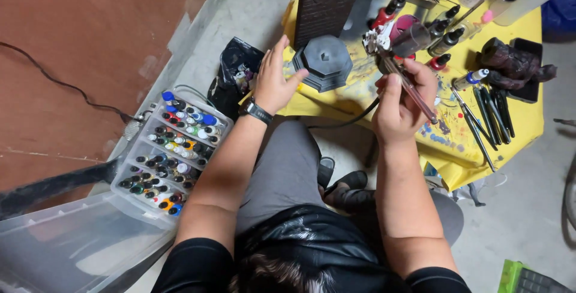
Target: The person is using an airbrush to paint a miniature base, rotating it to ensure even coverage.
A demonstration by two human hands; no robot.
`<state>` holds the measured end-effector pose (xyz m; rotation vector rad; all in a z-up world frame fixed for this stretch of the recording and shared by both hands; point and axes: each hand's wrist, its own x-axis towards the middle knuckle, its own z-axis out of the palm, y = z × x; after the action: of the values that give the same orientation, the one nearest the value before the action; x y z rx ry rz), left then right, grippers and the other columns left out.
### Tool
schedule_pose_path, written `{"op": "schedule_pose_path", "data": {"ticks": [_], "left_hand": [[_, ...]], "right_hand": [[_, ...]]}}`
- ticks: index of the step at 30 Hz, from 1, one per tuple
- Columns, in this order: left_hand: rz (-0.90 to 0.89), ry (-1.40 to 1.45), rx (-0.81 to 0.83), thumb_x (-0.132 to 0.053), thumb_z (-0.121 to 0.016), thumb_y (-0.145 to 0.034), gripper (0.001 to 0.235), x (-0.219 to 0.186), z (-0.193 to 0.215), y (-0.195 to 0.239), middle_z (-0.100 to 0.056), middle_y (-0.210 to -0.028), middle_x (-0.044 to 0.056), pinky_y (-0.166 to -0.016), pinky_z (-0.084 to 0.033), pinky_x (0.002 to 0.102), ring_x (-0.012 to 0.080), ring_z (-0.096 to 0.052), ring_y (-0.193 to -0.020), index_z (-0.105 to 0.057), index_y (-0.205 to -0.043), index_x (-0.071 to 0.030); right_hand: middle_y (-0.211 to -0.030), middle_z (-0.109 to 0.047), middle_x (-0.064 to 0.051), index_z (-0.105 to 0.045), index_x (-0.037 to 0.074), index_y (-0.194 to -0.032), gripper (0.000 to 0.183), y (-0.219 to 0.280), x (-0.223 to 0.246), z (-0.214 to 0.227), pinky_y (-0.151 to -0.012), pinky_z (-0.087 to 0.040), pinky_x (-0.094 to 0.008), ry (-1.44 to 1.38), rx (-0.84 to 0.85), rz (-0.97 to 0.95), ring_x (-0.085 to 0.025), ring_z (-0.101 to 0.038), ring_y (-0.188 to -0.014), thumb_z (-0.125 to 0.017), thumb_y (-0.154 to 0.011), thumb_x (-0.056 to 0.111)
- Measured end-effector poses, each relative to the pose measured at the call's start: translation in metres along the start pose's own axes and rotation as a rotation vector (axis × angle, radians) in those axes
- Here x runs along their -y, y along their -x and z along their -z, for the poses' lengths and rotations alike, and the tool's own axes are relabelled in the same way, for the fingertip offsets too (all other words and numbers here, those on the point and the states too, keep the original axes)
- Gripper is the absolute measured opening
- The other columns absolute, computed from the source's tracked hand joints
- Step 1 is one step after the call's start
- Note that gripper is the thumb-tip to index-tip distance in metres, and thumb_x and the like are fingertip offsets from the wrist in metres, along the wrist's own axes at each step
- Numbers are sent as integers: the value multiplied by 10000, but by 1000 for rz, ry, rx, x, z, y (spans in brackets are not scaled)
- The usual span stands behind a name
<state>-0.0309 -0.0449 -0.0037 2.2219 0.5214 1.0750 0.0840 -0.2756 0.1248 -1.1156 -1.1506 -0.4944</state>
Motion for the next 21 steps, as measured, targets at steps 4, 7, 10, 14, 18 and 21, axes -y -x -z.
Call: {"op": "schedule_pose_path", "data": {"ticks": [4, 7, 10, 14, 18, 21], "left_hand": [[74, 164, 9, -182, -768, -973, 629, 20, -8, -23, -614, -1391, 273, -1178, -412, 517, 425, -568, -1327, -467, -1506, -38], [221, 251, 102, -208, -633, -1008, 537, 6, 3, -42, -565, -1488, 198, -1150, -442, 415, 322, -549, -1392, -455, -1485, -40], [116, 256, 168, -175, -590, -993, 310, -19, 16, -58, -703, -1281, 132, -975, -514, 388, 274, -668, -1175, -602, -1273, -41], [133, 182, 134, -227, -624, -964, 165, -4, 4, -64, -734, -1016, 83, -770, -499, 385, 222, -684, -925, -585, -991, -69], [146, 216, 117, -188, -622, -971, 106, 5, 11, -71, -662, -910, 29, -754, -486, 334, 144, -608, -835, -543, -977, -117], [172, 213, 190, -148, -600, -973, 132, -9, 42, -81, -732, -1009, 12, -816, -510, 306, 141, -668, -900, -643, -1095, -125]], "right_hand": [[-740, -635, -202, -548, -166, -1241, 218, 15, 1, 5, -560, -523, -307, 58, -11, -36, -234, -616, -569, -550, -1035, -94], [-1039, -634, -295, -483, -44, -1245, 214, 33, -1, 17, -632, -547, -346, 69, 22, -154, -268, -651, -667, -545, -1074, 69], [-968, -589, -252, -491, -57, -1253, 228, 43, -4, 23, -663, -555, -352, 74, 23, -207, -277, -659, -702, -550, -1065, 61], [-1073, -559, -254, -494, -60, -1254, 237, 47, -2, 25, -652, -566, -354, 87, 11, -212, -275, -663, -703, -562, -1066, 66], [-967, -608, -242, -509, -62, -1250, 232, 50, 1, 33, -684, -561, -354, 135, 9, -225, -274, -674, -696, -558, -1066, 72], [-981, -594, -248, -500, -63, -1255, 233, 55, 2, 43, -689, -560, -357, 121, 12, -239, -278, -670, -702, -553, -1069, 68]]}}
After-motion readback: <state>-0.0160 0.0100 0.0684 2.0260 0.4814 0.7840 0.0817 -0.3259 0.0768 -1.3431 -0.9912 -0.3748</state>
